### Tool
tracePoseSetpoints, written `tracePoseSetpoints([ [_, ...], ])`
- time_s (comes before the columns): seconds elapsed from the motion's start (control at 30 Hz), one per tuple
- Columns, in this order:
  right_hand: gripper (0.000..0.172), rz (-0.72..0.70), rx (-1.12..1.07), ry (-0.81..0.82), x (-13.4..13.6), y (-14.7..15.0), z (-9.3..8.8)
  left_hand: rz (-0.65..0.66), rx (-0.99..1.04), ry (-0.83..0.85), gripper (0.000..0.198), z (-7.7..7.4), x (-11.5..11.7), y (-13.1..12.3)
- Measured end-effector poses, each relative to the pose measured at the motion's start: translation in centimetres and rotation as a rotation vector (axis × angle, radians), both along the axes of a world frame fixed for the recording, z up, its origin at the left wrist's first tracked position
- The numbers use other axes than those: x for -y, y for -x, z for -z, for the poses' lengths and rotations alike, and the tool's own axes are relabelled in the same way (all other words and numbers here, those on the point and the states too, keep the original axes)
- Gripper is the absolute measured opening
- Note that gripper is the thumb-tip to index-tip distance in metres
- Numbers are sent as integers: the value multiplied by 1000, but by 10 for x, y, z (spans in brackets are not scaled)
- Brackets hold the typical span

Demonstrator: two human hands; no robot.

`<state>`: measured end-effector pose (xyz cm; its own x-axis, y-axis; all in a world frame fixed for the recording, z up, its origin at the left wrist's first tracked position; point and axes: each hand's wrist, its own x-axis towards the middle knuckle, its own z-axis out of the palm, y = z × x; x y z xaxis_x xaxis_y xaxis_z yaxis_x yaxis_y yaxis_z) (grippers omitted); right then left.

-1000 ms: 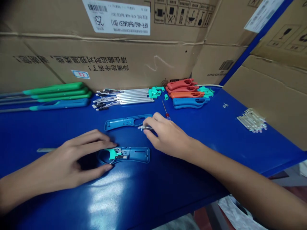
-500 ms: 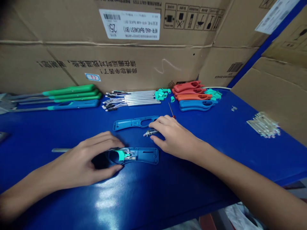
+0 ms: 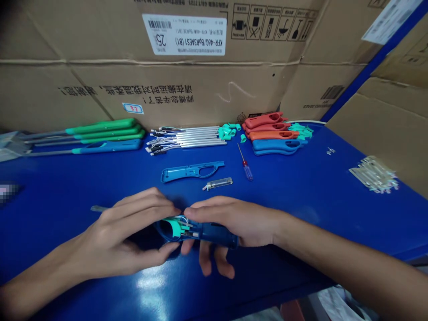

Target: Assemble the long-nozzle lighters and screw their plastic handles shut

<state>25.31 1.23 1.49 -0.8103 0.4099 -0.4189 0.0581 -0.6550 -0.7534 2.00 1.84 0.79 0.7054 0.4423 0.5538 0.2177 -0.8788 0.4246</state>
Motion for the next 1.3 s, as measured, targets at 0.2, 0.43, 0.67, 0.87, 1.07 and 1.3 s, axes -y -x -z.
tracePoseSetpoints([
  [0.2, 56, -151, 15, 342, -7, -3, 7, -9, -54, 64, 29, 1, 0, 4],
  [0.43, 25, -40, 50, 355, -3, -1, 0, -37, -176, 183, 24, -5, -1, 4],
  [0.67, 21, -59, 60, 309, -2, 0, -2, -96, -177, 266, 11, -3, 2, 3],
  [0.87, 48, -74, 116, 316, 0, 2, -2, -113, -156, 311, 10, -3, 3, 1],
  [1.07, 41, -11, 199, 250, 5, 5, -8, -109, -142, 323, 12, -4, 3, -1],
  [1.3, 35, 3, 221, 201, 10, 8, -6, -78, -120, 330, 13, -1, 3, -3],
])
